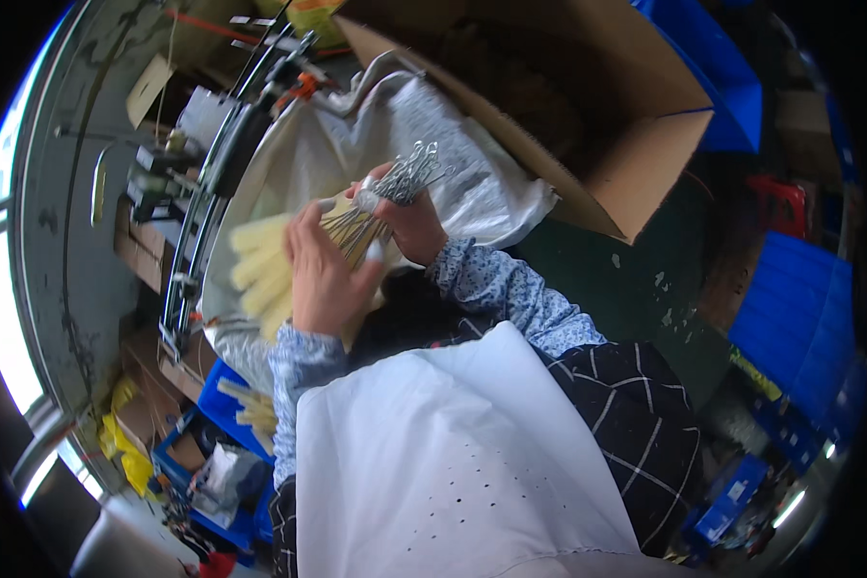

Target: Manually selecting yellow brushes from a container and feeding them into a production machine for twisting or packaging.

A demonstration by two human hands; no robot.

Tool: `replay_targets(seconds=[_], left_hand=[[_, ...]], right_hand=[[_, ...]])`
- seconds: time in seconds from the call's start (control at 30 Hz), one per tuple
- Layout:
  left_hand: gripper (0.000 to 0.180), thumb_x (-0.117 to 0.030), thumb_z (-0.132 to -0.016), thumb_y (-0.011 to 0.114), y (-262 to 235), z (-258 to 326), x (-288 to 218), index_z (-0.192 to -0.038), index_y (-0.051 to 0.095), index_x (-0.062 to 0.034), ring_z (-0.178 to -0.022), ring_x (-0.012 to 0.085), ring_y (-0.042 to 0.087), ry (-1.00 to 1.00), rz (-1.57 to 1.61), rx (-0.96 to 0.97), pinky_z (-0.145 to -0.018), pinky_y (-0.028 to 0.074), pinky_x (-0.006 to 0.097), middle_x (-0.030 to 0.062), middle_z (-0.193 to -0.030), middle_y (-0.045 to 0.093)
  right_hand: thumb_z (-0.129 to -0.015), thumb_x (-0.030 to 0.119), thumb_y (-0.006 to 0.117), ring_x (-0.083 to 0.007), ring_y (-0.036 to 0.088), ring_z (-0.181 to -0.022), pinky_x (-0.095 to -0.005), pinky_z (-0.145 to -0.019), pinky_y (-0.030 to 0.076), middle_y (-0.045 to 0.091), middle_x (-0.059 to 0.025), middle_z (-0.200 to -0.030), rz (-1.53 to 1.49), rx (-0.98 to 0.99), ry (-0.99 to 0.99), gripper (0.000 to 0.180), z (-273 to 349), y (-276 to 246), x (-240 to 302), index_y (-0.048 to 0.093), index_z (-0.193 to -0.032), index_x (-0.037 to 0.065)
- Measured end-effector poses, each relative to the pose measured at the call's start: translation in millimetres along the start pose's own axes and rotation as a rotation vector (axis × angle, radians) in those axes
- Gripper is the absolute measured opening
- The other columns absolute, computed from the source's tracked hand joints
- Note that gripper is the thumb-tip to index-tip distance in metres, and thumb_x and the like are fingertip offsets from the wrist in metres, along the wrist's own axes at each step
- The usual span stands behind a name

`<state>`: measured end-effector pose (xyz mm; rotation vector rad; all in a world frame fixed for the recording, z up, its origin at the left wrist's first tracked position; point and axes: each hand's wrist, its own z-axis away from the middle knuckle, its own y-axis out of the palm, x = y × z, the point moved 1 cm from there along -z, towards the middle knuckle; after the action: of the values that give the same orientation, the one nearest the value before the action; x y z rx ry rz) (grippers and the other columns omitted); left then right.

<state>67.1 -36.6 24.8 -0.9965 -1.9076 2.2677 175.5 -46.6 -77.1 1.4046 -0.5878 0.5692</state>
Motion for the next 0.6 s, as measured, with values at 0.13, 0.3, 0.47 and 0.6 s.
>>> replay_targets(seconds=[0.13,0.3,0.47,0.6], left_hand=[[0.070,-0.018,-0.063,0.063,-5,-3,-40,-0.119,0.022,-0.0072,-0.103,0.0338,0.044,0.389,0.155,-0.483,-0.092,0.022,0.043,0.0193,-0.114,0.042],[0.056,-0.011,-0.065,0.060,-8,-2,-52,-0.110,0.027,-0.0086,-0.098,0.0310,0.047,0.434,0.286,-0.459,-0.088,0.028,0.043,0.0192,-0.109,0.046],[0.062,0.006,-0.062,0.053,12,-17,-24,-0.116,0.026,-0.0038,-0.094,0.0290,0.050,0.258,0.516,-0.261,-0.086,0.035,0.040,0.0209,-0.112,0.041],[0.062,0.005,-0.063,0.051,16,-20,-9,-0.118,0.024,-0.0031,-0.092,0.0271,0.052,0.179,0.466,-0.176,-0.086,0.035,0.042,0.0201,-0.111,0.042]], right_hand=[[-0.081,0.028,0.051,-0.0201,0.050,-0.092,-0.0332,-0.082,0.042,0.052,-0.0103,-0.094,0.231,-0.148,-0.285,0.032,-18,-49,65,0.041,-0.101,0.007],[-0.082,0.025,0.044,-0.0191,0.051,-0.086,-0.0307,-0.079,0.042,0.052,-0.0077,-0.087,-0.024,-0.216,-0.526,0.021,-45,-112,208,0.047,-0.086,0.005],[-0.075,0.026,0.057,-0.0204,0.053,-0.086,-0.0346,-0.076,0.044,0.052,-0.0078,-0.093,-0.016,-0.479,-0.571,0.036,-102,-287,284,0.039,-0.102,0.009],[-0.073,0.023,0.061,-0.0215,0.057,-0.067,-0.0328,-0.067,0.048,0.058,-0.0077,-0.077,-0.007,-0.718,-0.371,0.023,-163,-354,255,0.053,-0.084,0.004]])
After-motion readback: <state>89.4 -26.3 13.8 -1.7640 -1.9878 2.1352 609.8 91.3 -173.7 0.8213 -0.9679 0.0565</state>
